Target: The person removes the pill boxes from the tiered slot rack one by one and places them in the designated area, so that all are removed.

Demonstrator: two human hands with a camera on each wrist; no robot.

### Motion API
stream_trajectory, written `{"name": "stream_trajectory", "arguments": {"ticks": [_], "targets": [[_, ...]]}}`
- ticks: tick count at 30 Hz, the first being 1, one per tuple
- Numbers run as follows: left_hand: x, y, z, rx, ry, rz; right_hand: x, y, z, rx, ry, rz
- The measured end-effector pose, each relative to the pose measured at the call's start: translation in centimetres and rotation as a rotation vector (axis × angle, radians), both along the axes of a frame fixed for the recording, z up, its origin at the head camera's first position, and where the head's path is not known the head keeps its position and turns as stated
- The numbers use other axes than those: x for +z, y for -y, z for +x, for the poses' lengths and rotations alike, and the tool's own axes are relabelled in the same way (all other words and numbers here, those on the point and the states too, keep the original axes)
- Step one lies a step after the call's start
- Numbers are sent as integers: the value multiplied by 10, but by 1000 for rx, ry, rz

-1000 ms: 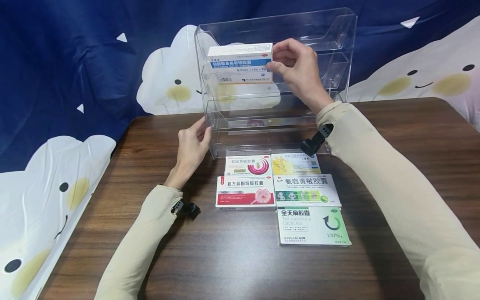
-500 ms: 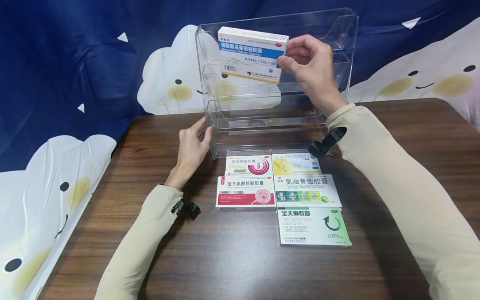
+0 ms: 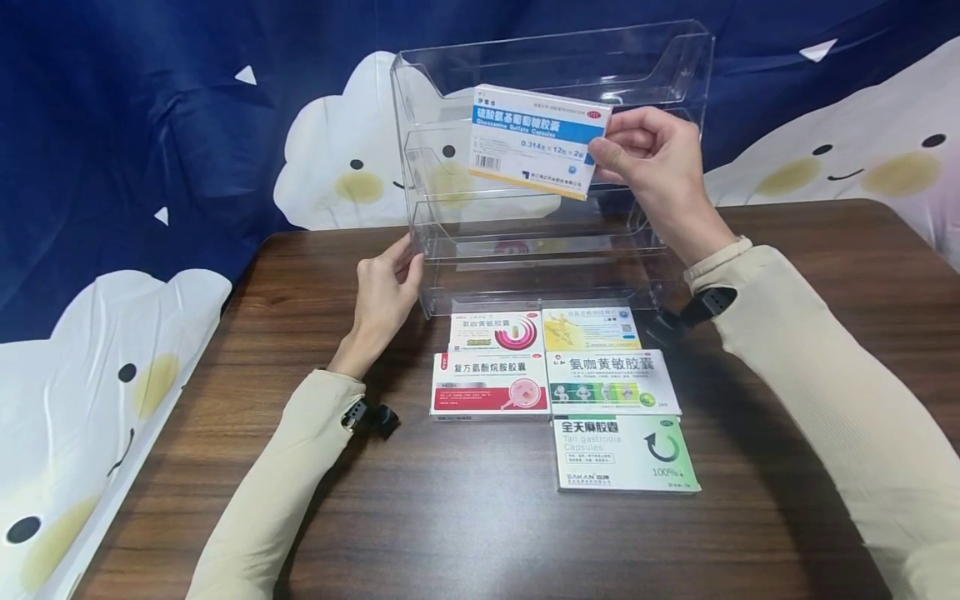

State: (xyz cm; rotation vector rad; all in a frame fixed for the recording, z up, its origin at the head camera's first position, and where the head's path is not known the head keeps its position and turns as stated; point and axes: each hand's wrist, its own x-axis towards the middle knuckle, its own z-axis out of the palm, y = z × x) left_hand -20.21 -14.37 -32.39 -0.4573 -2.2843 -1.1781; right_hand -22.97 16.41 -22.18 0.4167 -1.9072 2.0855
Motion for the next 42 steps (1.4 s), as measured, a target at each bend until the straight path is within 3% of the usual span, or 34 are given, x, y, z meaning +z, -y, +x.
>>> {"name": "stream_trajectory", "arguments": {"ticks": [10, 22, 42], "targets": [[0, 0, 0, -3, -6, 4, -7, -5, 16, 73, 76, 20], [-2, 1, 2, 6, 0, -9, -17, -9, 32, 31, 200, 178], [-1, -2, 0, 6, -17, -9, -40, -16, 61, 104, 263, 286]]}}
